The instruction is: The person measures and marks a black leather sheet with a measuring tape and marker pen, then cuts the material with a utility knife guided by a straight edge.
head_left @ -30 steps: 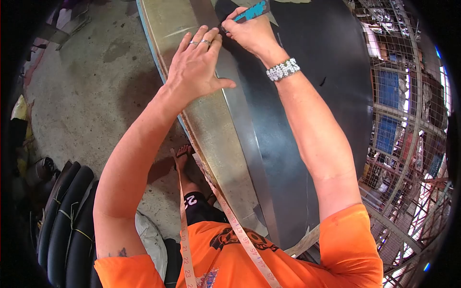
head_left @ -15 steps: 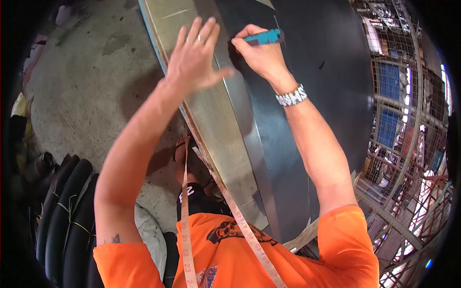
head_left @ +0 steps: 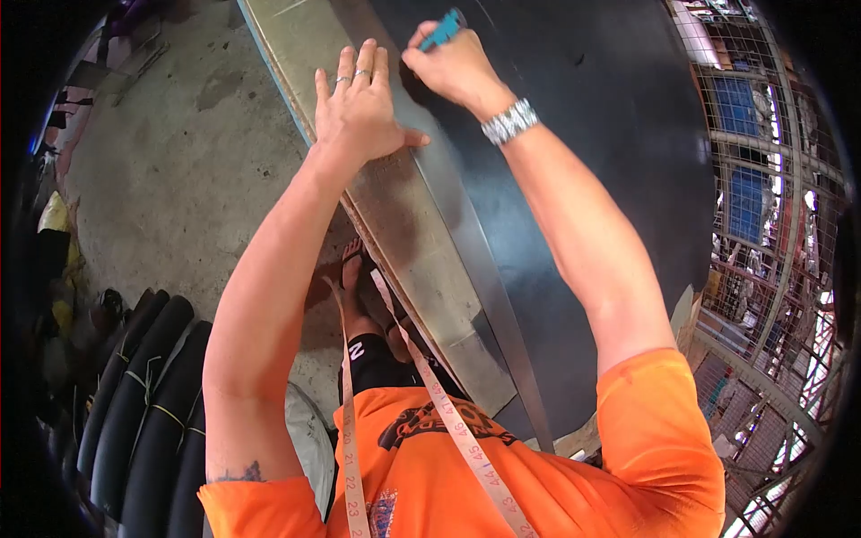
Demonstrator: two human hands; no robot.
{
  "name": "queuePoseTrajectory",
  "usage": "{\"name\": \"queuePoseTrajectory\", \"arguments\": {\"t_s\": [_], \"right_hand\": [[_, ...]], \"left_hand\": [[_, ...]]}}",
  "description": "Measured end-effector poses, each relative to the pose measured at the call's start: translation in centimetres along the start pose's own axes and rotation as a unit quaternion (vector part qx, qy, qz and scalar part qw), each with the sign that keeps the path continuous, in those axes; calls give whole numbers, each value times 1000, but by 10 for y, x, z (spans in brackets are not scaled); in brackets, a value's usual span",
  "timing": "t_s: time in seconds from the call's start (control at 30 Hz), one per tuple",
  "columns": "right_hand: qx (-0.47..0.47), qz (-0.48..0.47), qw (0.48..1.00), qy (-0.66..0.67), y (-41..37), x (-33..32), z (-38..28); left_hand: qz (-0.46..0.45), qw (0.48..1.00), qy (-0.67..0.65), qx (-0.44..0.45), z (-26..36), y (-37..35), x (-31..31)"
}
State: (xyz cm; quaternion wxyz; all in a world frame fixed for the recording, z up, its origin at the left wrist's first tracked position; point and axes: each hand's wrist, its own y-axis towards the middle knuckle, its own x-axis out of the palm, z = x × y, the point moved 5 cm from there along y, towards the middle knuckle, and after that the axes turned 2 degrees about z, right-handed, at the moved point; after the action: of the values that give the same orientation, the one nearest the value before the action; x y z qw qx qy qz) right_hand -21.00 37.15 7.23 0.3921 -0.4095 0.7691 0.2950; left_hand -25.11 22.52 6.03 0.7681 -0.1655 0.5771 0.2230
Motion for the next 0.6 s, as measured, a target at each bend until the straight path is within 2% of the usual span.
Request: {"name": "queuePoseTrajectory", "arguments": {"t_s": [0.07,0.17,0.2,0.27,0.4,0.47,0.5,0.6], "right_hand": [[-11,27,998,46,-49,-22,-9],[64,-5,990,123,-129,-41,-5],[103,-15,985,139,-148,-45,-6],[105,-16,984,145,-154,-47,-9],[55,-5,990,127,-151,-40,-1],[72,2,987,146,-158,-40,0],[55,16,989,135,-154,-41,2],[18,31,995,89,-157,-33,9]], "left_hand": [[-26,999,12,-15,4,2,-1],[-60,997,44,-26,4,4,0],[-51,997,42,-29,2,3,0],[-37,998,36,-25,3,3,5],[84,995,6,50,-5,-13,24],[162,980,9,113,5,-36,36],[97,988,13,119,31,-70,29],[9,987,-108,122,104,-174,34]]}}
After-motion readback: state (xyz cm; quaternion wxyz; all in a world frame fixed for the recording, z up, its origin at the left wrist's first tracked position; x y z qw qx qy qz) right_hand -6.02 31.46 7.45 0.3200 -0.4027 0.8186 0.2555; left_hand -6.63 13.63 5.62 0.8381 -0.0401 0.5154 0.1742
